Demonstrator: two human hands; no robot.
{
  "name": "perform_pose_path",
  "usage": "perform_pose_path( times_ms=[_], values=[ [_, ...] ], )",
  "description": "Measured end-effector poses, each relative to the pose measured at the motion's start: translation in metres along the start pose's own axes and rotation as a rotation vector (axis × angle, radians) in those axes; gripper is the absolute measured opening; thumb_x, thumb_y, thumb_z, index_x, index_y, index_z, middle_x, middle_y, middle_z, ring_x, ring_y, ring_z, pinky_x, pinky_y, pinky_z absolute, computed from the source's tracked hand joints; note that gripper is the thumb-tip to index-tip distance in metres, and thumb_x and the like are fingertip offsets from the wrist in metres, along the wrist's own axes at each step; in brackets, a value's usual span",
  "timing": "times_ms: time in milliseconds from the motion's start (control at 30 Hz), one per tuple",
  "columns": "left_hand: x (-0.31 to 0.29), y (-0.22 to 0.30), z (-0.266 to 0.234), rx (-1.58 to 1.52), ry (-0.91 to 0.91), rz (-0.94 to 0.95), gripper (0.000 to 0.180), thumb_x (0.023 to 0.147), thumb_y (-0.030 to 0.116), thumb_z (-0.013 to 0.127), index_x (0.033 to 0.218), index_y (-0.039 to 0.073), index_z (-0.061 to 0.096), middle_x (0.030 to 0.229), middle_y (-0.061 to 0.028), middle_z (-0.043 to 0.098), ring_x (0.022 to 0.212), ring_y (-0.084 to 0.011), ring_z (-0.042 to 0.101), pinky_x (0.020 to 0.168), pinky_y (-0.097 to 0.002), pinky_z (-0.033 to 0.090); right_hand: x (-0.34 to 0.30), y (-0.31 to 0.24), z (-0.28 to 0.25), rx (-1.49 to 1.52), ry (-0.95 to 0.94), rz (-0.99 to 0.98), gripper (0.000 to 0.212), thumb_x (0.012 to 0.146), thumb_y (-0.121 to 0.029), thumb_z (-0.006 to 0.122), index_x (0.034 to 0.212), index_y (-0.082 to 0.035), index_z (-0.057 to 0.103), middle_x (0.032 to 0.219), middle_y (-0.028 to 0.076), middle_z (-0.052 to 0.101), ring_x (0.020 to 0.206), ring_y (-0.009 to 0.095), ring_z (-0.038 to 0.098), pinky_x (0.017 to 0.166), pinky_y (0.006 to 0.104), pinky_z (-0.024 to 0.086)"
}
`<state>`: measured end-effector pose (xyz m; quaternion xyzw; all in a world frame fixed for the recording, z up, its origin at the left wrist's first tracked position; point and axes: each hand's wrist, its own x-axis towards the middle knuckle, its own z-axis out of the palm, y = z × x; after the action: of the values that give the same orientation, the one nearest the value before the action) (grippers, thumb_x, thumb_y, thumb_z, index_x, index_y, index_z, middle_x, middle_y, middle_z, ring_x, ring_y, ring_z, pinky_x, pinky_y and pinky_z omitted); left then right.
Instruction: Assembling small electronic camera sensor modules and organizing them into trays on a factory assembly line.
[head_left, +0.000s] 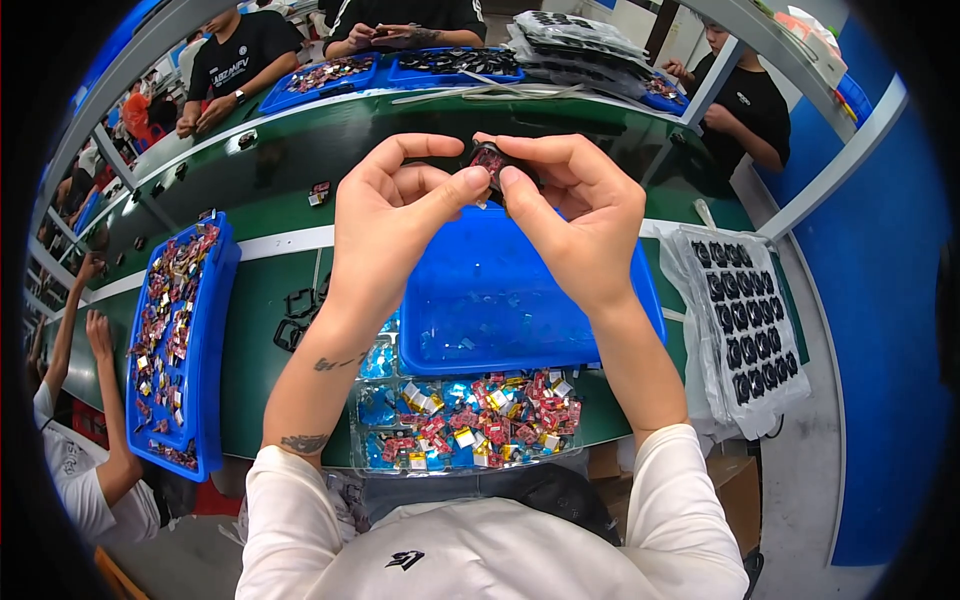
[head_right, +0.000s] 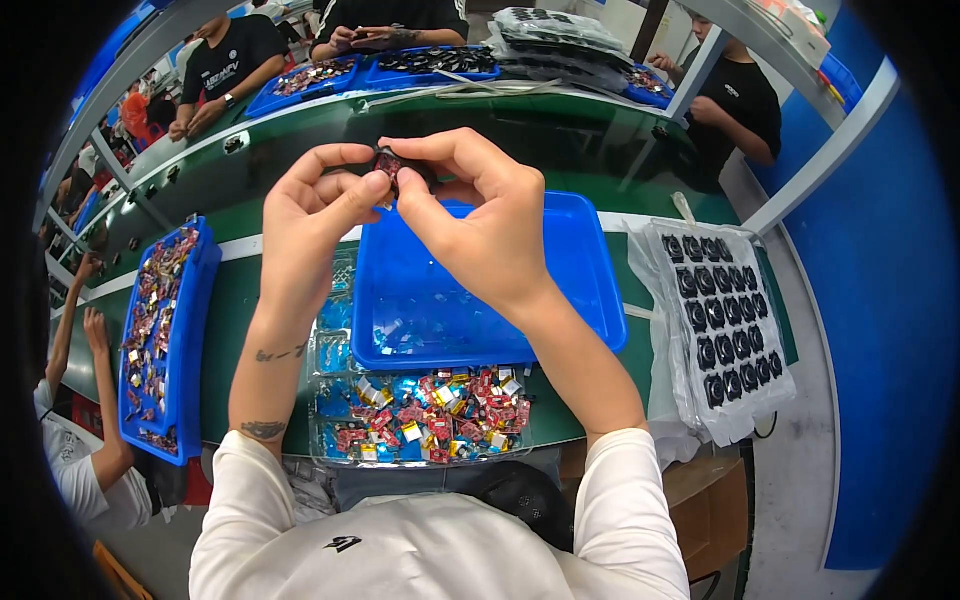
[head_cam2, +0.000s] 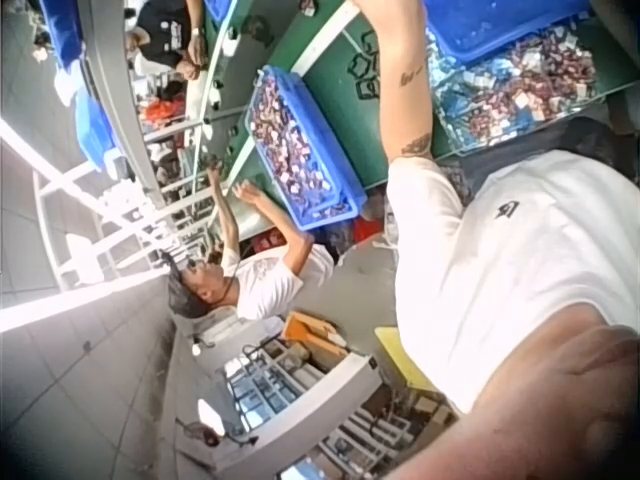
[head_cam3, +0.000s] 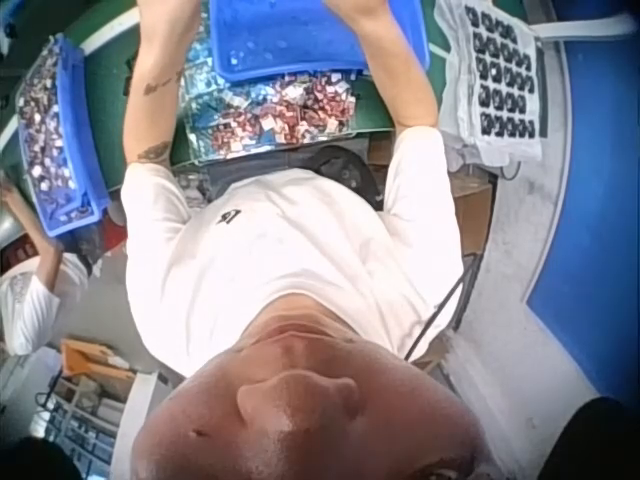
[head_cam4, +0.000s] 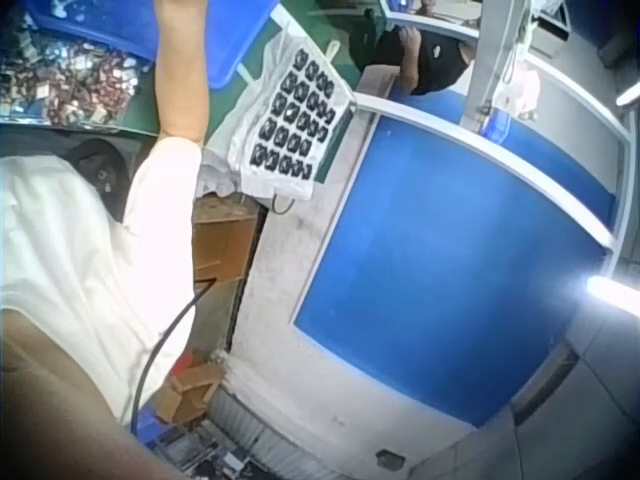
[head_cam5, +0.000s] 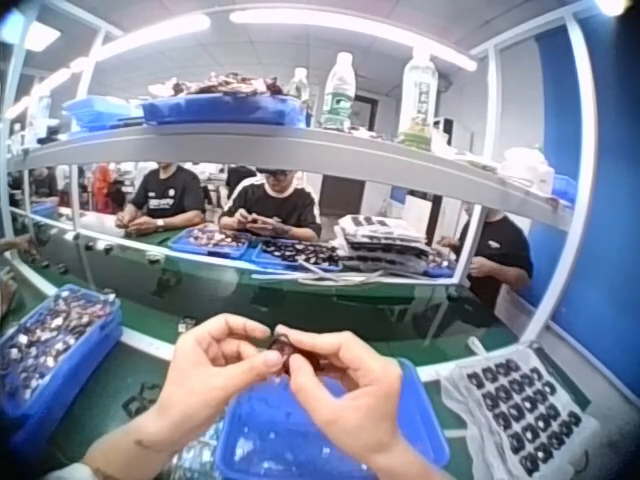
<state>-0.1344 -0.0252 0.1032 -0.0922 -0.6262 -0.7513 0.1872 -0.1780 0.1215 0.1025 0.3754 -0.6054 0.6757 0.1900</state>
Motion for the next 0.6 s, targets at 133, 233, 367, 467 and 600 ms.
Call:
perform_pose_path(
  times_ms=[133,233,367,467,600],
  values=[
    [0.002,-0.005,-0.001,0.101,-0.012,0.066,0.018,0.081,0.011,0.072,0.092,-0.002,0.065,0.08,-0.0041,0.066,0.073,-0.0062,0.06,0.065,-0.0187,0.046,0.003,-0.004,-0.003,0.045,-0.048,0.023,0.017,0.083,0.0,0.062,0.099,0.002,0.064,0.096,0.01,0.068,0.083,0.013,0.066,0.071,0.024,0.055],
    [0.009,-0.007,-0.002,0.089,-0.047,0.062,0.017,0.081,0.013,0.072,0.09,0.0,0.067,0.08,-0.0027,0.066,0.073,-0.0056,0.059,0.065,-0.0189,0.045,0.008,-0.005,-0.011,0.047,-0.095,0.073,0.02,0.084,-0.001,0.06,0.104,0.003,0.061,0.097,0.011,0.068,0.084,0.013,0.066,0.071,0.0237,0.054],
    [0.042,-0.026,-0.019,0.296,0.085,0.002,0.02,0.083,0.024,0.069,0.092,0.006,0.069,0.083,0.002,0.066,0.069,-0.0015,0.05,0.06,-0.0198,0.036,0.017,-0.009,-0.036,-0.032,-0.035,0.092,0.023,0.086,-0.002,0.058,0.108,0.003,0.058,0.099,0.011,0.067,0.084,0.012,0.065,0.072,0.0227,0.052],
    [0.102,-0.088,-0.06,0.646,0.134,0.007,0.033,0.077,0.033,0.075,0.084,0.001,0.072,0.072,-0.0027,0.066,0.066,-0.0063,0.054,0.061,-0.0225,0.042,0.025,-0.016,-0.053,-0.073,0.052,-0.024,0.019,0.086,0.0,0.058,0.105,0.003,0.06,0.095,0.01,0.068,0.08,0.013,0.065,0.07,0.0225,0.053],
    [0.158,-0.169,-0.102,1.053,0.054,-0.346,0.055,0.063,0.052,0.079,0.09,0.005,0.073,0.092,-0.0138,0.069,0.086,-0.025,0.067,0.077,-0.033,0.05,0.027,-0.027,-0.069,-0.262,0.094,-0.099,0.019,0.089,-0.011,0.059,0.102,0.002,0.064,0.093,0.011,0.069,0.079,0.013,0.066,0.069,0.0215,0.05]
  ],
)
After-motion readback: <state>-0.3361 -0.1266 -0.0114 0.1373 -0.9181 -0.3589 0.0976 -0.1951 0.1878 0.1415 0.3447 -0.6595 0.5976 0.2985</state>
